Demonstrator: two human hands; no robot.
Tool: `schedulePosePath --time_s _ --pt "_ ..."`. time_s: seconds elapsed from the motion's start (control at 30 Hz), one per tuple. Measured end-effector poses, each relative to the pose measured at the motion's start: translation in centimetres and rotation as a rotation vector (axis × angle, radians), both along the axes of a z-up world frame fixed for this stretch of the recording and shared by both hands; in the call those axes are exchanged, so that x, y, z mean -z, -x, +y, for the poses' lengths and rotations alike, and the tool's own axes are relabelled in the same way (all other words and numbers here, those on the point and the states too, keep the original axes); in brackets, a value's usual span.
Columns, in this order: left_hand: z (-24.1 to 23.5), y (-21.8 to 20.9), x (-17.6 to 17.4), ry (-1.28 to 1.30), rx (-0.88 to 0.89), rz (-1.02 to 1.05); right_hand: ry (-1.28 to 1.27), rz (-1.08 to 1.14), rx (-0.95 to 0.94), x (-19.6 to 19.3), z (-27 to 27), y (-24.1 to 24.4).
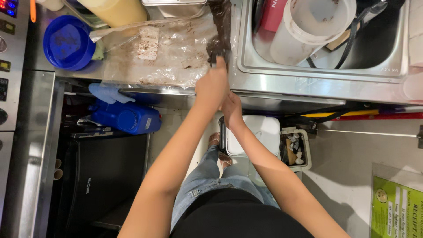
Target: The person spreads a dark chocolate mixture onto a plastic sheet using a metal spatula, then folds the sheet and scrapes excess chocolate back into a container. They wipe the countertop with a cloth and clean their hands with a tissue.
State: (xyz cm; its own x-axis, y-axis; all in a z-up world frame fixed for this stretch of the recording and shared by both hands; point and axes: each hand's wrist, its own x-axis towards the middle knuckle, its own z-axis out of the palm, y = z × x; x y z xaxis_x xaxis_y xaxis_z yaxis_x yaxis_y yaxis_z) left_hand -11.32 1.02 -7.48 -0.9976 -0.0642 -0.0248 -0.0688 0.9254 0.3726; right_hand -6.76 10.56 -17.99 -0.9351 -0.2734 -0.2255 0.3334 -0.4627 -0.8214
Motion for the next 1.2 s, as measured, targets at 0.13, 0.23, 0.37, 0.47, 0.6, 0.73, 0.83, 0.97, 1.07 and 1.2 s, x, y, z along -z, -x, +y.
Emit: schedulePosePath --time_s 0.13,0.23,0.37,0.47,0.6,0.73,0.83,0.97,1.07,1.2 --pt "-0.6 4.2 -1.0 0.006 -0.013 0.121 -0.003 -0.023 0.001 -0.5 -0.3 0.5" --pt "-1.7 4.4 -3.8 0.058 0.027 0.074 -0.025 -0.087 -0.026 -0.7 -0.4 0.5" --pt "-2.3 -2.9 -6.8 0.057 0.148 -0.203 -0.048 -0.173 -0.027 -0.3 -0.2 0.8" --pt "-1.7 -5.5 -6.7 0.052 0.153 -0.297 -0.128 -0.099 0.011 0.6 -0.2 0.4" --pt "-1.1 -2.0 -4.1 0.064 0.125 -0.136 -0.052 -0.038 -0.002 0.7 -0.1 0.1" --pt "-1.0 4.5 -2.0 0.052 0.110 -0.020 -0.017 -0.053 -0.025 -0.2 0.2 0.2" --pt "-1.9 6.0 -3.0 0.066 0.131 -0.016 -0.013 -0.103 -0.055 -0.8 -0.2 0.1" --pt "-2.5 1.6 -5.3 0.135 0.211 -0.159 -0.034 -0.098 -0.010 -1.7 -0.5 0.5" --pt "-2.6 -1.2 -4.7 0.118 0.201 -0.282 -0.032 -0.097 0.002 -1.9 -0.5 0.2" --pt "-2.3 3.4 -2.1 0.107 0.142 -0.136 -0.026 -0.044 -0.037 -2.2 -0.2 0.1"
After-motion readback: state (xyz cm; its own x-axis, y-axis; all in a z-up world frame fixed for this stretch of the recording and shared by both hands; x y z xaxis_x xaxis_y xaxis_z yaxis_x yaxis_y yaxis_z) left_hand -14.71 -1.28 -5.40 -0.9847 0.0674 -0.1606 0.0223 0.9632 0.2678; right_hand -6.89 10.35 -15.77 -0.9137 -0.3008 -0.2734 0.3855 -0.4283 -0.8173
